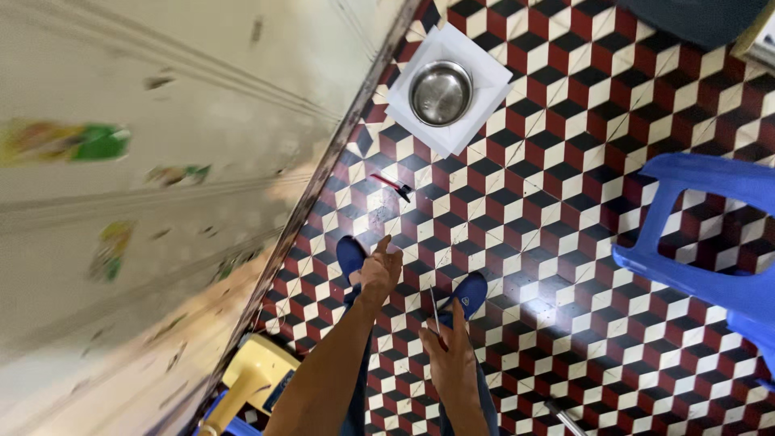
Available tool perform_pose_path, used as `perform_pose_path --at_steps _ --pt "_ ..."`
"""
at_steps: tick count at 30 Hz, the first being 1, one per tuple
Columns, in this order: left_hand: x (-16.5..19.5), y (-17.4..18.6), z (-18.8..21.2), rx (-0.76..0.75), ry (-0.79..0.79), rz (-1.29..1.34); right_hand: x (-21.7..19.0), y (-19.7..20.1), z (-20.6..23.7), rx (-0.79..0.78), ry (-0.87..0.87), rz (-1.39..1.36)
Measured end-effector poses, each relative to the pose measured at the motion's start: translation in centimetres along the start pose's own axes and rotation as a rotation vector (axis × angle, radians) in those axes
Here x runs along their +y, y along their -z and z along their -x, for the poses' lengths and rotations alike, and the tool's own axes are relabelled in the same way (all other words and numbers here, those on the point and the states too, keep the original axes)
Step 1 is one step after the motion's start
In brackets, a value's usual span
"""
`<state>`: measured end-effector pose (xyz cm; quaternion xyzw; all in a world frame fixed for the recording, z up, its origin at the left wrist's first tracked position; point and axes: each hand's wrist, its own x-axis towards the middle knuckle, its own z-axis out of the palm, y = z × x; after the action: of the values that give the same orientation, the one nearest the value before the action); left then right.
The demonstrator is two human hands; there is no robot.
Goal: The person uses a soldering iron and pliers to work on a small green circuit board, repeatedly heating and adjusting components. The person briefly drops a tool, retrieves it, and continues soldering.
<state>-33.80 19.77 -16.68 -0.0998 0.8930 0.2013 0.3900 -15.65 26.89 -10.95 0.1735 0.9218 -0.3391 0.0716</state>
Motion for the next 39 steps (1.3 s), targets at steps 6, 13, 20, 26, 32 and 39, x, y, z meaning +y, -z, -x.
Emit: perform_pose_path --at_steps 6,13,20,26,32,39 --pt "0.6 -1.5 -9.3 -0.215 -0.141 -0.324 -0.2 -5.1 -3.9 -0.103 -0.581 -0.45" --pt "-0.8 -5.2 -19.3 -0.247 -0.166 -0.248 -0.2 -11.9 -6.3 -0.008 -1.096 -0.843" --pt "-4.6 -10.6 -27.4 -0.154 -0.369 -0.159 1.7 -15.5 -6.3 -0.198 -1.441 -0.843" --pt "-7.3 -12.9 -30.2 -0.018 -0.364 -0.175 2.8 -17.0 -5.7 -0.103 -1.511 -0.949" --pt "-7.9 -12.1 -28.7 0.019 -0.453 -0.206 3.9 -16.0 -5.5 -0.187 -1.438 -0.764" --pt "-5.4 -7.1 -18.0 -0.036 -0.622 0.082 2.5 -10.3 -5.8 -0.035 -1.426 -0.901"
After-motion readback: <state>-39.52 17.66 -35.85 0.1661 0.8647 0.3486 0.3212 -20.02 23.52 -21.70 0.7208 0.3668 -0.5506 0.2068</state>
